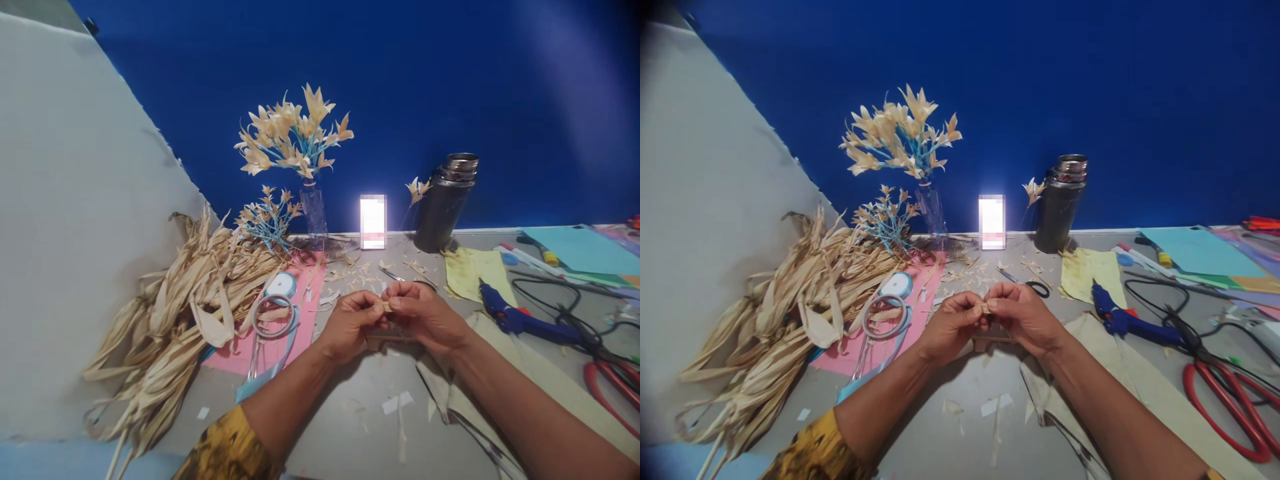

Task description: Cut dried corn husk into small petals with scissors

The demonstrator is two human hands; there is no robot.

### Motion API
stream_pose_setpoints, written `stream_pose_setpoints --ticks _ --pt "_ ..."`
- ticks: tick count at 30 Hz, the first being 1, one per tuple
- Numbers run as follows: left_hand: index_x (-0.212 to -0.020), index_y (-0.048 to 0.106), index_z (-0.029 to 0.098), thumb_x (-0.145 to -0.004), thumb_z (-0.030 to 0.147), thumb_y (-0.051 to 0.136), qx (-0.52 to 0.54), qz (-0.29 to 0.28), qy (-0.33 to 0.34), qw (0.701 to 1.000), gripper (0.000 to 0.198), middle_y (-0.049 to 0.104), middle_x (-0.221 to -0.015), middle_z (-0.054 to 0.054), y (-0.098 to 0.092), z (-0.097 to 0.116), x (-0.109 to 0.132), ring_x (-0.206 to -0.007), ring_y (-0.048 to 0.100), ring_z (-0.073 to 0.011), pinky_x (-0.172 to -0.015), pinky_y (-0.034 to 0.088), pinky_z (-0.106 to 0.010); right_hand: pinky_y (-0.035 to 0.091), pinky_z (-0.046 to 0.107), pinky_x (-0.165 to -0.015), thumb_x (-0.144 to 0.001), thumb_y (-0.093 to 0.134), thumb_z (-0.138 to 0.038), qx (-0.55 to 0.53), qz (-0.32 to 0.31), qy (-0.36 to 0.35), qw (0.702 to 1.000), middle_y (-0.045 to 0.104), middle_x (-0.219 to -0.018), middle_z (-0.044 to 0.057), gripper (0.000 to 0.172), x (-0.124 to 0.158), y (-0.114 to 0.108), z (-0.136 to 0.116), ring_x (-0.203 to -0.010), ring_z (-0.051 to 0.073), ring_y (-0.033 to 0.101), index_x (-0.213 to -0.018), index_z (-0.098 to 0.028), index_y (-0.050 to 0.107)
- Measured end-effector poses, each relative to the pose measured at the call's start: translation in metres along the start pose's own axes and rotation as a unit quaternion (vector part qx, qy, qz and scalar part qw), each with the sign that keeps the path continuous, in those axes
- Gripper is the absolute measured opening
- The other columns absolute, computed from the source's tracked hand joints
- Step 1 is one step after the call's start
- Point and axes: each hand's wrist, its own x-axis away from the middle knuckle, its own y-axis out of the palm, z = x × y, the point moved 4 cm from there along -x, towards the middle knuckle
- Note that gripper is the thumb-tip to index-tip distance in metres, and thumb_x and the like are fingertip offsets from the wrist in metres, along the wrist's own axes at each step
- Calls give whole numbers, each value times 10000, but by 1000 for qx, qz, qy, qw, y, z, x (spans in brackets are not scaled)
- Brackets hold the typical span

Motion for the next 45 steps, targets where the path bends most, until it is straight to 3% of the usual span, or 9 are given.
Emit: stream_pose_setpoints --ticks 6,11,15,21,25,30,35,39,45 --pt "-739 657 158 -615 338 917 84 -1 9 996 340 638 -624 2 -2 6 2 -598 597 -106 -672 454 -245 428 236 -529 -673 872 -266 -130 -2 -66 989 473 -616 -54 220 2 -8 -18 -543 103 441 -731 -217 667" --pt "-714 644 154 -652 350 876 17 39 30 999 310 626 -625 0 -5 6 0 -588 582 -109 -645 429 -247 476 270 -591 -667 870 -475 -1 58 -56 997 643 -836 21 386 -2 -13 -11 -651 141 557 -896 -206 713" --pt "-692 676 149 -679 384 854 -79 61 66 993 295 628 -614 -10 -5 5 1 -597 558 -110 -642 419 -253 436 241 -561 -641 907 -396 100 96 -62 988 645 -698 -15 351 -1 -7 -3 -596 125 562 -843 -199 697" --pt "-732 669 155 -597 372 919 40 12 19 999 357 636 -673 1 4 1 4 -596 569 -95 -645 452 -247 499 311 -646 -636 906 -392 0 4 -13 1000 647 -695 -5 327 3 2 -4 -610 153 604 -760 -204 670" --pt "-744 639 162 -589 334 927 98 30 14 995 369 628 -651 7 -1 5 2 -610 584 -100 -679 468 -252 424 278 -544 -638 898 -384 -63 39 -69 995 477 -620 -49 309 1 -8 -15 -556 128 456 -742 -241 644" --pt "-743 705 160 -675 321 854 -53 72 95 991 229 637 -629 -9 -6 15 2 -604 578 -120 -648 438 -267 441 299 -603 -658 877 -442 77 78 -92 990 607 -748 -5 341 -2 -10 -14 -631 148 526 -853 -236 687" --pt "-798 793 169 -706 200 767 -194 115 181 957 100 662 -729 -36 -2 29 9 -668 582 -131 -661 446 -273 456 308 -674 -773 784 -306 294 98 -234 922 635 -767 10 148 6 1 -22 -734 184 586 -712 -233 670" --pt "-952 771 144 -735 382 743 -70 75 82 991 324 681 -765 -66 -4 20 4 -674 620 -166 -602 465 -278 476 339 -705 -857 692 -254 399 91 -316 856 668 -794 33 113 12 7 -31 -774 212 624 -745 -256 699" --pt "-716 634 147 -679 473 819 -47 67 13 997 377 598 -607 -12 -8 6 1 -535 544 -104 -517 397 -217 503 372 -704 -807 623 -161 473 75 -367 798 698 -781 44 160 12 7 -33 -798 243 650 -758 -277 722"
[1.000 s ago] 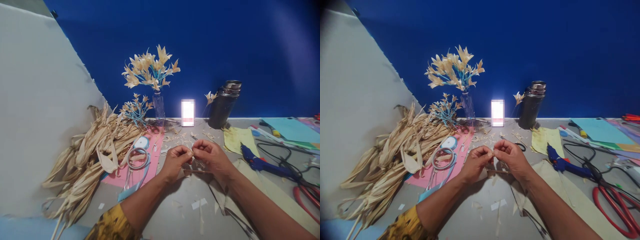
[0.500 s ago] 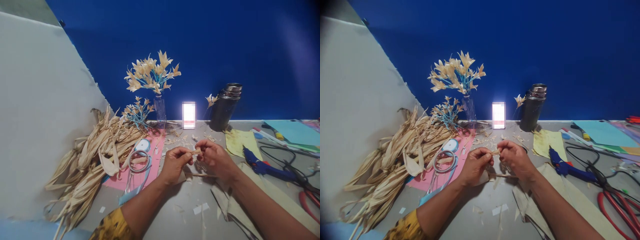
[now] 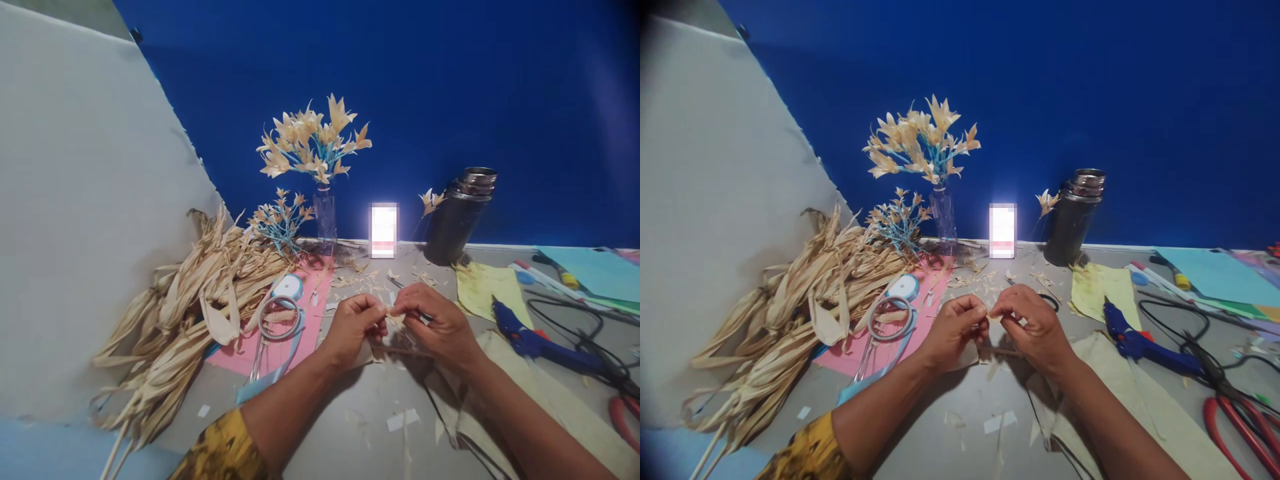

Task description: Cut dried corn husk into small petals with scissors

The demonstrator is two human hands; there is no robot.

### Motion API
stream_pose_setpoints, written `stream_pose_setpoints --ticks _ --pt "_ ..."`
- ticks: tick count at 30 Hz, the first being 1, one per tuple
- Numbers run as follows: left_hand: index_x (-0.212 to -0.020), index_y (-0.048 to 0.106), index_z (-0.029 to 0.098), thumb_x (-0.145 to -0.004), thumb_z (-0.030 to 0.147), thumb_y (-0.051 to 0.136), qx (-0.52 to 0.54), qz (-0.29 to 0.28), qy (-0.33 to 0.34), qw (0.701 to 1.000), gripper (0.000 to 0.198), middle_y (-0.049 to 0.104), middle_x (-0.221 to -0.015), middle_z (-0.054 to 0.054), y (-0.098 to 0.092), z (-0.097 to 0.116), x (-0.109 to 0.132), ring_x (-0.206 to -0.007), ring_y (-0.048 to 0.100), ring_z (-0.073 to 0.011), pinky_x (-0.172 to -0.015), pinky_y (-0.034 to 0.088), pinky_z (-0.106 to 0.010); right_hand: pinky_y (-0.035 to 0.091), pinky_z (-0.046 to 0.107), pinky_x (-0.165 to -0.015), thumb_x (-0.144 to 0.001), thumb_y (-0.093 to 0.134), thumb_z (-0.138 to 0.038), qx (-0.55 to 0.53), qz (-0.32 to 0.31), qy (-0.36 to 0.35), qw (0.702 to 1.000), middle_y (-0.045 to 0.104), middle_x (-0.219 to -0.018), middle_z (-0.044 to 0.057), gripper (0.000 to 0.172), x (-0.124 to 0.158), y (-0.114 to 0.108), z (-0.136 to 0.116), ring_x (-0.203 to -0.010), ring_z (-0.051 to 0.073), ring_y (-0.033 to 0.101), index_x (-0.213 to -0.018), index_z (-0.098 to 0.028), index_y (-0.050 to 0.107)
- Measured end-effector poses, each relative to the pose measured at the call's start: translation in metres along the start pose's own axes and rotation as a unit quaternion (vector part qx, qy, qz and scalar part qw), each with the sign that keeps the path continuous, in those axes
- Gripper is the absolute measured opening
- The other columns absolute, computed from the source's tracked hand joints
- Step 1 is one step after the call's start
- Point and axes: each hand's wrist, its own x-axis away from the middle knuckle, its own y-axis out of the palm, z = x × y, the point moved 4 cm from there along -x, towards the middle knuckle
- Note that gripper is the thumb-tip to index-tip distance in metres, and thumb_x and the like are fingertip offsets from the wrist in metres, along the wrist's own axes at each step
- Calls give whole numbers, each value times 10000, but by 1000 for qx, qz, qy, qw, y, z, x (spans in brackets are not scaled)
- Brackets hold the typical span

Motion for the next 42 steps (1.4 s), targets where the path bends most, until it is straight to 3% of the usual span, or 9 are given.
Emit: stream_pose_setpoints --ticks 5,9,12,14,17,22,33,39,42 --pt "-712 596 159 -658 420 844 -7 63 32 997 364 596 -622 14 -4 2 0 -518 534 -81 -538 395 -212 510 334 -617 -828 632 -257 -53 14 200 978 731 -913 58 172 5 -2 23 -723 206 642 -983 -243 704" --pt "-624 536 163 -657 351 802 10 74 9 997 327 536 -537 32 -7 -1 -3 -449 468 -64 -501 367 -205 527 377 -734 -797 653 -198 18 -9 74 997 672 -1202 98 324 4 -1 12 -940 251 647 -1112 -262 690" --pt "-592 515 161 -649 321 784 23 58 -5 998 318 509 -518 35 -7 -4 -5 -435 443 -55 -477 340 -193 510 399 -802 -828 666 -191 68 -32 -37 997 703 -1052 91 156 5 6 0 -971 271 644 -951 -266 725" --pt "-645 554 156 -666 346 786 24 44 -13 999 301 536 -562 27 -5 -4 -4 -455 471 -62 -477 346 -196 499 372 -755 -870 650 -221 63 -31 -22 997 700 -850 57 82 5 8 0 -835 240 648 -823 -258 705" --pt "-848 624 174 -668 368 831 26 29 12 999 336 586 -668 30 -2 -2 -2 -519 530 -79 -520 389 -208 461 326 -625 -868 665 -305 14 -11 102 995 668 -727 23 114 6 8 10 -658 198 600 -774 -242 678" --pt "-753 628 155 -654 403 868 -7 -7 24 1000 360 560 -581 23 -1 -3 -2 -507 508 -84 -537 384 -224 396 290 -543 -761 738 -388 -104 -17 239 965 610 -634 -13 181 7 11 20 -571 163 521 -757 -216 683" --pt "-727 639 145 -683 405 855 -32 -37 43 998 341 580 -563 8 1 1 -1 -507 511 -90 -547 373 -228 464 282 -611 -718 815 -366 -272 -55 311 909 662 -679 -12 226 8 19 19 -629 159 617 -770 -201 668" --pt "-725 645 129 -640 421 894 5 -65 1 998 393 605 -590 -12 1 -6 -3 -516 523 -78 -543 369 -208 522 315 -655 -712 851 -417 -394 -110 351 842 729 -716 40 306 14 25 12 -669 195 689 -817 -187 677" --pt "-720 622 137 -637 413 900 53 -68 -26 996 400 593 -598 -1 2 -7 -3 -501 507 -69 -537 387 -207 531 322 -678 -697 859 -445 -466 -82 367 801 694 -690 17 333 14 24 15 -637 173 658 -827 -193 685"
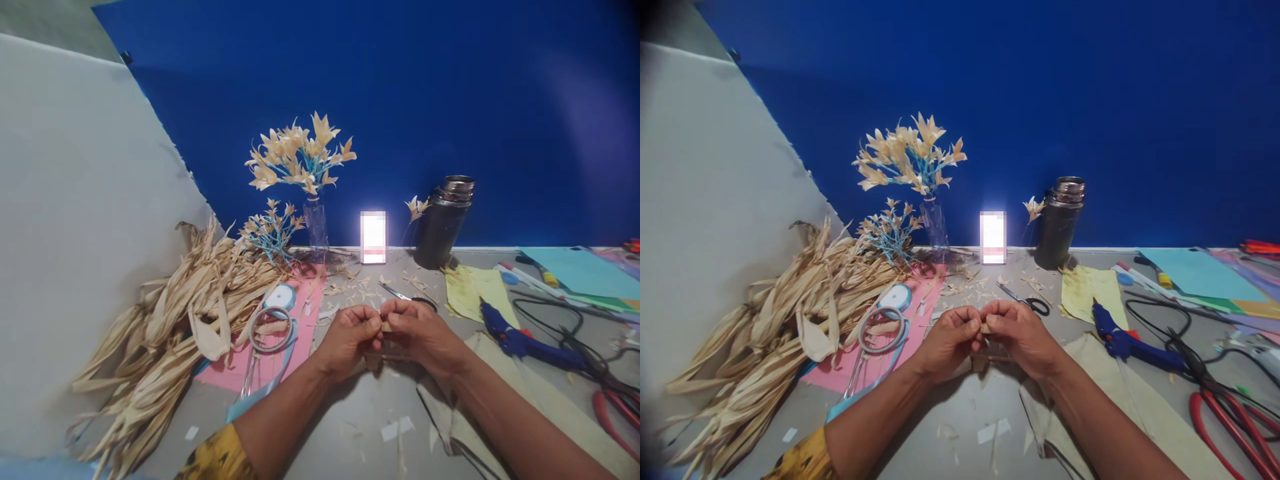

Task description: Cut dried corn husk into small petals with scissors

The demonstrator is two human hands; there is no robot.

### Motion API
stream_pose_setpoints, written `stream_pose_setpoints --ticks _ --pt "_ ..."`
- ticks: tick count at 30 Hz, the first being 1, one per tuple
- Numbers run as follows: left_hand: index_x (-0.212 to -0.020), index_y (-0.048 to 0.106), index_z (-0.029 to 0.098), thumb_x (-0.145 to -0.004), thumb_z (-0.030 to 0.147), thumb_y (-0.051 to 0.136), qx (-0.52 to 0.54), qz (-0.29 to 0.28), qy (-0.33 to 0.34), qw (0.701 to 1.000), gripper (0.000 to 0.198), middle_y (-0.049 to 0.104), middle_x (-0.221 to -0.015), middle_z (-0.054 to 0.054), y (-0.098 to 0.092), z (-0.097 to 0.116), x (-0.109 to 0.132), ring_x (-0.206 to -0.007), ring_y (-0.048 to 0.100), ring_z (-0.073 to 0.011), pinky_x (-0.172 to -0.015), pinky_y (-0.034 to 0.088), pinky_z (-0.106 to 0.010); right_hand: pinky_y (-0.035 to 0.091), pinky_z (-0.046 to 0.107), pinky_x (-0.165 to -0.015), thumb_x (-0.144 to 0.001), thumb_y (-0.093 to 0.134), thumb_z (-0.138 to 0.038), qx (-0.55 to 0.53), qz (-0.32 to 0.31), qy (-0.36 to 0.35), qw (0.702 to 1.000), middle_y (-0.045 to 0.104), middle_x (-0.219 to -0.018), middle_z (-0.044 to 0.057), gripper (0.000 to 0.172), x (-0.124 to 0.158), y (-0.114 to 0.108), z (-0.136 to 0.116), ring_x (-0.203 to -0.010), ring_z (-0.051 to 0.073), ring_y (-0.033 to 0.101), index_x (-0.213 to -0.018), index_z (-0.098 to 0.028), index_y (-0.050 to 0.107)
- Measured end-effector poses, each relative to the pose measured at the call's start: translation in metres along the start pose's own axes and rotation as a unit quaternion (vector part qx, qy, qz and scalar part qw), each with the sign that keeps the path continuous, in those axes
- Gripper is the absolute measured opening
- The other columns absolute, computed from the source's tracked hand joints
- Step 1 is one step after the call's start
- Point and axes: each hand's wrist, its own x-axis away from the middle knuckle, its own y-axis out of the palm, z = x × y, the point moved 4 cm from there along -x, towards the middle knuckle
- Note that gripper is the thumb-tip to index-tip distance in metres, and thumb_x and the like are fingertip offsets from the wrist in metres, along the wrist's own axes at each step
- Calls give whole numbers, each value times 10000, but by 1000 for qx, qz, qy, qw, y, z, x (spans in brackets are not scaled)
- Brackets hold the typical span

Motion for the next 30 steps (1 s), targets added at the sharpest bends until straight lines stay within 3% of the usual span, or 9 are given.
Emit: stream_pose_setpoints --ticks 4,8,11,17,22,25,30 --pt "-706 565 151 -652 376 892 54 22 -1 998 400 549 -585 33 -1 3 0 -496 489 -61 -567 432 -213 492 255 -594 -710 829 -527 -36 75 -54 995 564 -636 -38 369 -5 -15 0 -576 118 534 -833 -204 700" --pt "-714 587 135 -656 412 879 4 35 17 999 406 563 -576 17 -3 0 -1 -493 494 -66 -534 389 -199 462 242 -559 -667 885 -443 87 101 -75 988 657 -770 -11 374 -7 -18 6 -621 129 576 -889 -213 691" --pt "-713 602 127 -667 453 866 -33 34 19 999 422 572 -561 3 -4 -4 -1 -484 497 -71 -516 350 -196 477 254 -586 -692 880 -395 133 91 -74 984 672 -704 -14 321 -5 -11 8 -613 140 624 -844 -197 679" --pt "-712 587 130 -685 417 868 34 -11 -7 999 402 554 -580 14 5 -2 4 -497 488 -65 -553 401 -209 538 319 -637 -696 873 -373 -1 11 -11 1000 713 -684 19 294 -2 -1 7 -610 177 673 -806 -190 669" --pt "-734 560 145 -707 377 859 91 15 0 996 380 537 -616 32 4 3 3 -523 487 -68 -583 457 -234 501 203 -617 -644 919 -382 -105 77 -54 990 608 -684 -39 339 -5 -13 -3 -612 82 550 -842 -189 722" --pt "-713 552 145 -698 391 861 69 42 20 997 395 548 -615 29 1 3 2 -515 486 -66 -567 443 -224 500 212 -613 -621 922 -461 -27 120 -57 991 658 -787 -3 413 -6 -17 2 -656 102 573 -863 -186 732" --pt "-702 587 138 -669 499 848 21 61 27 998 447 568 -615 15 -1 2 1 -503 500 -72 -544 414 -217 418 202 -531 -614 931 -355 75 143 -69 984 632 -671 -30 354 -5 -16 9 -579 99 541 -831 -192 704"
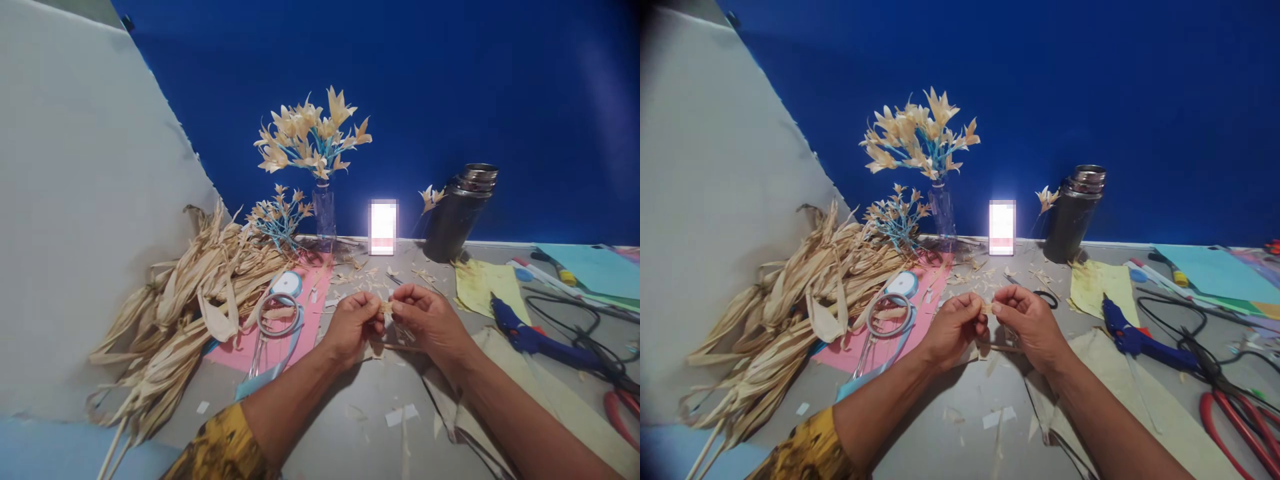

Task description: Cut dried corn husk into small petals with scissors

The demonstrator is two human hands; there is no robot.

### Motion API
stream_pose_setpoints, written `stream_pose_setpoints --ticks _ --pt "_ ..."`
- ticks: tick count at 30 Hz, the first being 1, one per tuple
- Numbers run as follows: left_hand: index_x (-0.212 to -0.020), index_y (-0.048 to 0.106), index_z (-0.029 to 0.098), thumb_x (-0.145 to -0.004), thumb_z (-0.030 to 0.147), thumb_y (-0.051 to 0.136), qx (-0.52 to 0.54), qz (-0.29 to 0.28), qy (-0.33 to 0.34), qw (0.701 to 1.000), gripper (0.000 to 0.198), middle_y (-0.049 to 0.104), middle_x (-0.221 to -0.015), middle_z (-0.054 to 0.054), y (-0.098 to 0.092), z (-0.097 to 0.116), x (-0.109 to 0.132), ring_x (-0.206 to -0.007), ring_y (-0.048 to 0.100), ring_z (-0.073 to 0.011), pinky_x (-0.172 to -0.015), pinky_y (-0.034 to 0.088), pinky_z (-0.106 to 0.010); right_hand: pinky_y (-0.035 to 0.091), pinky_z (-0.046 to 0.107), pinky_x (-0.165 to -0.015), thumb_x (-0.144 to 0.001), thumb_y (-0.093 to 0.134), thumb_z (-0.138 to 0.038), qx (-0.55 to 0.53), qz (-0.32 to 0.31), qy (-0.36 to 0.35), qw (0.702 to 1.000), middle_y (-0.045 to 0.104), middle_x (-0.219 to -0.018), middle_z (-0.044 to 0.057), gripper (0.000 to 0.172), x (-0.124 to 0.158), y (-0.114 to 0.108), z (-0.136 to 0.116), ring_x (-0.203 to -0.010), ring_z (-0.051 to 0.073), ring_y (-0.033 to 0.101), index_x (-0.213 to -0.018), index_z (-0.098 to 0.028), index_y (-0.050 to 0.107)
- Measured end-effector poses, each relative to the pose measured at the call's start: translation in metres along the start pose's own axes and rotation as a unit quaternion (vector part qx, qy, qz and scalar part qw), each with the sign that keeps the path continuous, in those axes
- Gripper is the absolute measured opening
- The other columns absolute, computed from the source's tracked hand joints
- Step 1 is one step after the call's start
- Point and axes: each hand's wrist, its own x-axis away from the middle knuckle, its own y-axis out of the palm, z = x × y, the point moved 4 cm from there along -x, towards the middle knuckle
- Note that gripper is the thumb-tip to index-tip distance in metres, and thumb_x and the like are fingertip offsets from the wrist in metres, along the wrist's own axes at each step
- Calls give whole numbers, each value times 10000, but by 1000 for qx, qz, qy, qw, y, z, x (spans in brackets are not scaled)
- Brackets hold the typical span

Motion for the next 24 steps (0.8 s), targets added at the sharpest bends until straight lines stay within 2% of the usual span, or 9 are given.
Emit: stream_pose_setpoints --ticks 3,7,11,15,17,19,21,24 --pt "-741 631 132 -685 583 803 -34 -7 20 999 486 594 -652 -7 1 1 1 -538 529 -89 -550 405 -221 439 215 -543 -608 925 -350 8 3 8 1000 657 -679 -23 350 1 0 -1 -589 114 578 -814 -189 693" --pt "-711 614 134 -647 450 872 -81 -35 7 996 413 586 -603 -7 3 -2 3 -543 513 -86 -559 377 -214 479 226 -550 -642 909 -332 30 -37 23 999 682 -661 -16 325 3 3 -4 -574 125 620 -827 -184 686" --pt "-691 584 143 -681 348 849 23 -98 -45 994 335 560 -587 2 8 -7 6 -551 509 -96 -592 421 -238 533 263 -545 -667 898 -325 -24 -111 50 992 704 -642 -3 323 6 10 -7 -541 156 668 -796 -189 635" --pt "-665 550 147 -691 265 818 118 -133 -68 982 294 539 -626 5 12 -4 8 -587 519 -106 -613 457 -261 566 298 -551 -674 895 -306 -74 -141 76 984 733 -685 22 337 7 10 -10 -571 184 699 -782 -198 595" --pt "-669 549 148 -695 271 806 143 -129 -77 978 286 536 -656 8 11 -1 8 -603 537 -113 -624 476 -275 576 321 -578 -676 894 -310 -90 -143 80 982 746 -731 34 341 5 7 -11 -615 198 711 -802 -202 596" --pt "-725 585 150 -696 352 808 141 -120 -80 979 303 563 -703 -1 10 1 8 -634 570 -131 -633 493 -289 576 332 -607 -671 897 -310 -97 -139 71 983 743 -749 33 343 3 4 -12 -646 202 712 -810 -201 604" --pt "-794 621 149 -699 434 812 99 -108 -76 986 356 594 -732 -16 9 0 7 -645 587 -140 -616 490 -278 562 331 -608 -675 894 -315 -89 -140 61 984 729 -726 21 332 2 3 -12 -629 197 702 -806 -198 614" --pt "-788 629 139 -697 386 842 25 -83 -58 995 339 603 -673 -16 6 -3 6 -599 565 -110 -577 453 -229 533 294 -601 -681 893 -317 -70 -130 58 987 708 -694 0 306 1 2 -9 -589 163 676 -804 -189 644"
